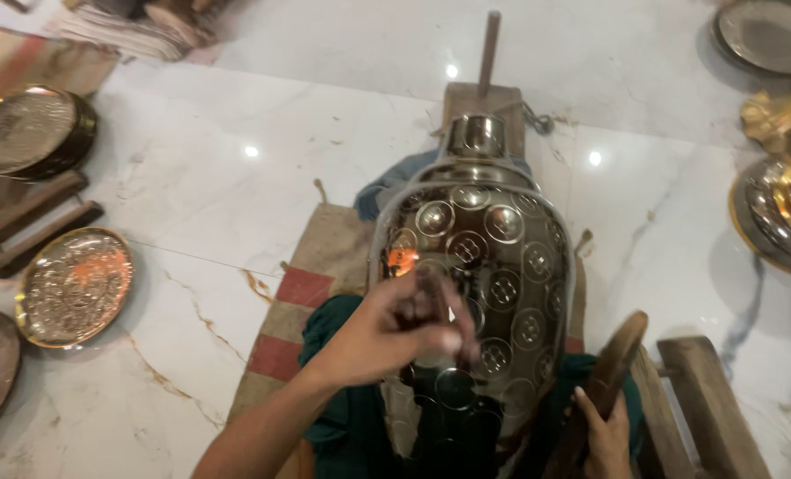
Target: The person sits on the floor with a large brass vase held between their legs and hammering a punch held against the vase surface with a mallet to emboss circular decorative patterns. The person then traces the pattern lines with a small pointed hand tool, working around the vase surface.
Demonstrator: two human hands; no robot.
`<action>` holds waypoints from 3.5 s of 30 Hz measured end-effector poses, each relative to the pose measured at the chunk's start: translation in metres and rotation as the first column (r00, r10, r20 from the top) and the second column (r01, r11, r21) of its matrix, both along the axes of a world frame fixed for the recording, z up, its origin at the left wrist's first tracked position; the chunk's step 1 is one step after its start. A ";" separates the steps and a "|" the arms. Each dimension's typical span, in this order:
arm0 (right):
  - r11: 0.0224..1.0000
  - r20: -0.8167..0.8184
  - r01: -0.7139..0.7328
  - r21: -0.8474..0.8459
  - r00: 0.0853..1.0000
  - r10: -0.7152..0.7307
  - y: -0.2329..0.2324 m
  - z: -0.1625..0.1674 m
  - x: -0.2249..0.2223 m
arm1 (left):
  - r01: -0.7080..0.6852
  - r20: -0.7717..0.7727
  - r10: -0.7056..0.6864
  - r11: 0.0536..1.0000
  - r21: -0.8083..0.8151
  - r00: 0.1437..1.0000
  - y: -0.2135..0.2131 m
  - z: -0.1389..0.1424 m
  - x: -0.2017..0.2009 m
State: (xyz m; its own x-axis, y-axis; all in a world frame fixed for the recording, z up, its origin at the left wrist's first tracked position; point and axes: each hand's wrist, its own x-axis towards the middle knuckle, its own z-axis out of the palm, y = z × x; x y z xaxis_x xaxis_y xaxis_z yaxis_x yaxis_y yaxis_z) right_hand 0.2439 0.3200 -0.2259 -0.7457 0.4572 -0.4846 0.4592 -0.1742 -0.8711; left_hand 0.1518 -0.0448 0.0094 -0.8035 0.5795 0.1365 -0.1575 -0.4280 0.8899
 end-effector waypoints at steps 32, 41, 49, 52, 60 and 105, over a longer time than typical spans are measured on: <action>-0.493 0.742 -0.557 0.668 0.542 0.393 -0.077 0.314 -0.098 | -0.589 -0.697 0.224 0.733 -0.341 0.681 0.024 -0.073 -0.038; -0.905 0.930 -0.289 0.313 0.285 0.231 -0.173 0.382 -0.122 | -0.808 -0.370 0.719 0.509 -0.297 0.589 0.052 -0.094 0.008; -0.867 0.910 -0.332 0.371 0.315 0.269 -0.162 0.371 -0.128 | -0.804 -0.430 0.679 0.484 -0.346 0.594 0.050 -0.098 0.002; -0.679 0.901 -0.595 0.431 0.327 0.285 -0.139 0.353 -0.128 | -0.756 -0.535 0.540 0.537 -0.375 0.649 0.040 -0.092 -0.011; -0.248 0.257 -0.127 0.960 0.749 0.611 -0.060 0.270 -0.058 | -0.259 -0.666 -0.110 0.865 -0.429 0.738 0.015 -0.064 -0.074; -0.629 0.821 -0.561 0.539 0.516 0.243 -0.070 0.283 -0.111 | -0.326 -0.628 0.036 0.877 -0.353 0.777 -0.002 -0.079 -0.091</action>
State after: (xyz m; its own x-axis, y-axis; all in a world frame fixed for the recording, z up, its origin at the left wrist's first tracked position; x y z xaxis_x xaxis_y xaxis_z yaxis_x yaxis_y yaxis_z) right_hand 0.1330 0.2504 0.0574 -0.9551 -0.1108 -0.2748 -0.2290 0.8647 0.4470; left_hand 0.0607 -0.0469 -0.0699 -0.7400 0.5447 0.3946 0.4959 0.0454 0.8672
